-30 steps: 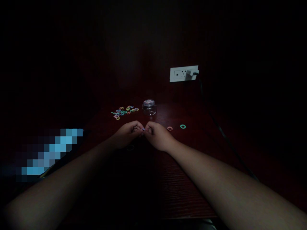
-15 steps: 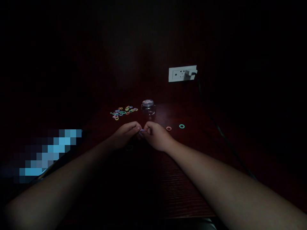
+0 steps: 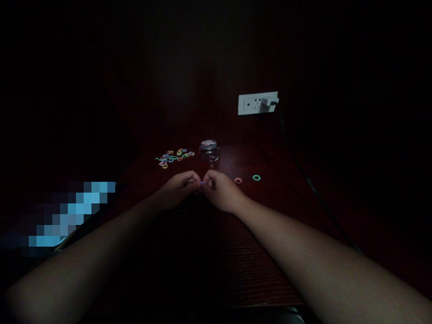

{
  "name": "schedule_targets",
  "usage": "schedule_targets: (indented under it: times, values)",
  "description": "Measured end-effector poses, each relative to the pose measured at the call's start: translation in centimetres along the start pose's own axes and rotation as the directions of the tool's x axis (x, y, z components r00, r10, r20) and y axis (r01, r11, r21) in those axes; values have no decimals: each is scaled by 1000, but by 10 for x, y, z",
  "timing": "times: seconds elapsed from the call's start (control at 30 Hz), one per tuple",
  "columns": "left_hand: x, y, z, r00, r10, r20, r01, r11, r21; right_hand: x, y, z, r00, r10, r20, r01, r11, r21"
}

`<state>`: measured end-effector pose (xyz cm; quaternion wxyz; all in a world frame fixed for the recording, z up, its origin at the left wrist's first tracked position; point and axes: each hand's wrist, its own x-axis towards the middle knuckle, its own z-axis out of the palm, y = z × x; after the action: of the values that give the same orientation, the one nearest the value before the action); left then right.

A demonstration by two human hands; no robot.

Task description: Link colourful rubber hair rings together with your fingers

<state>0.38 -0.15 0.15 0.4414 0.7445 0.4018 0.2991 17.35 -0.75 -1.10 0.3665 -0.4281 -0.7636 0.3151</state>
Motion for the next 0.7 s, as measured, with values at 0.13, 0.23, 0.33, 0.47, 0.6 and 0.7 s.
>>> schedule_targets:
  times: [0.13,0.23,0.33,0.47,0.6,0.7]
  values:
    - [0,1,0,1000,-5,-4,5,1000,25,0,0,0,1000,-5,-1,5,1000,-6]
    - [0,0,0,1000,-9,-6,9,999,47,-1,0,0,1000,8,1,-8,1000,3]
    - [0,-2,-1,1000,13,-22,-11,996,87,-1,0,0,1000,0,-15,0,1000,-12]
    - [1,-3,-1,998,34,-44,-29,995,100,0,-1,-1,1000,-8,-9,8,1000,2]
    - [1,-1,-1,997,43,-63,-37,994,102,0,-2,-1,1000,-12,-15,12,1000,-18]
    - [1,0,0,997,48,-64,-41,993,109,0,-1,0,1000,-18,-14,18,1000,-13]
